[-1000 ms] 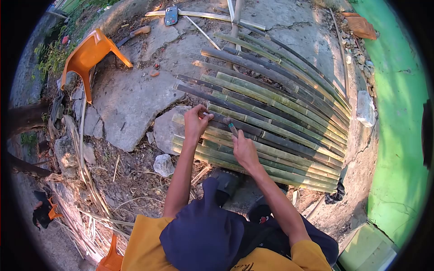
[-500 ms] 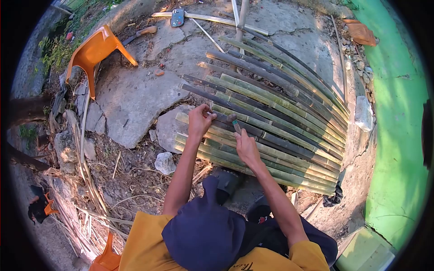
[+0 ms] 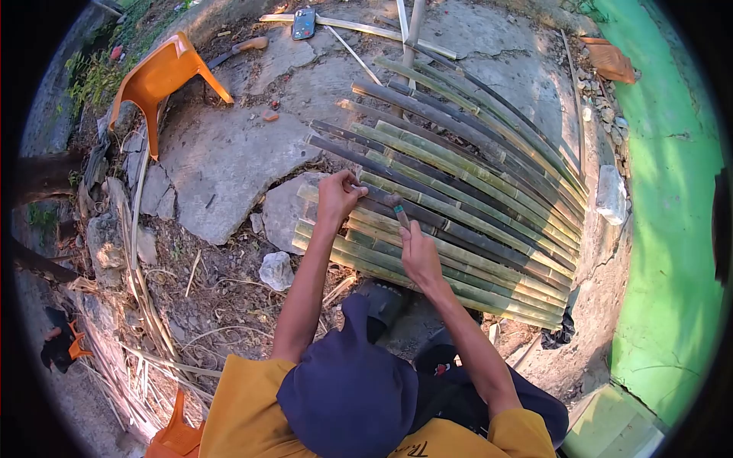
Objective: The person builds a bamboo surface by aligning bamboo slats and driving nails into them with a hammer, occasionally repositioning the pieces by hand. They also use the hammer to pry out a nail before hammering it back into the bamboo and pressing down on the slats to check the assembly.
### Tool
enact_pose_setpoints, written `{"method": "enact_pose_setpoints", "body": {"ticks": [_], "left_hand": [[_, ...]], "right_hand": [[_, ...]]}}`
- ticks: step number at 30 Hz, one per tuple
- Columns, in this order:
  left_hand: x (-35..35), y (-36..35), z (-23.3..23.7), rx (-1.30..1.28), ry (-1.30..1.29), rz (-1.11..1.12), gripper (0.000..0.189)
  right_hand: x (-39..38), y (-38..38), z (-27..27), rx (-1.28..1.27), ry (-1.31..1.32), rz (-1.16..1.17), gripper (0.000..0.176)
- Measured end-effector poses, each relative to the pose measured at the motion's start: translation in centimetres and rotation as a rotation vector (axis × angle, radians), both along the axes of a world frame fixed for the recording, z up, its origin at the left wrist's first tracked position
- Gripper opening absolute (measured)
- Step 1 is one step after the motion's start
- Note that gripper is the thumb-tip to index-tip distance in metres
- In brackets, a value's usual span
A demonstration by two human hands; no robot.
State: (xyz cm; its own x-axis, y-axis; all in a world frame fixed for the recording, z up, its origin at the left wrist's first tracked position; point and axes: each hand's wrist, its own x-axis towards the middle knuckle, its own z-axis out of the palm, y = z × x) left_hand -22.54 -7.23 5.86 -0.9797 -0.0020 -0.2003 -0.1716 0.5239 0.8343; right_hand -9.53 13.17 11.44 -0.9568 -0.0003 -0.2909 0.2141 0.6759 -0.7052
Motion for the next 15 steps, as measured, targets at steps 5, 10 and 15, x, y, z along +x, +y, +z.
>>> {"method": "enact_pose_setpoints", "body": {"ticks": [5,10,15], "left_hand": [[0.4,0.0,0.6,-0.001,-0.016,0.004,0.023],[0.4,0.1,0.2,0.019,0.054,-0.004,0.022],[0.7,0.3,0.1,0.057,-0.010,0.044,0.021]], "right_hand": [[1.9,-0.3,-2.6,0.174,0.011,-0.002,0.027],[-0.4,0.1,-0.8,0.079,0.028,-0.010,0.029],[-2.5,-1.6,4.1,-0.172,0.273,-0.233,0.030]]}}
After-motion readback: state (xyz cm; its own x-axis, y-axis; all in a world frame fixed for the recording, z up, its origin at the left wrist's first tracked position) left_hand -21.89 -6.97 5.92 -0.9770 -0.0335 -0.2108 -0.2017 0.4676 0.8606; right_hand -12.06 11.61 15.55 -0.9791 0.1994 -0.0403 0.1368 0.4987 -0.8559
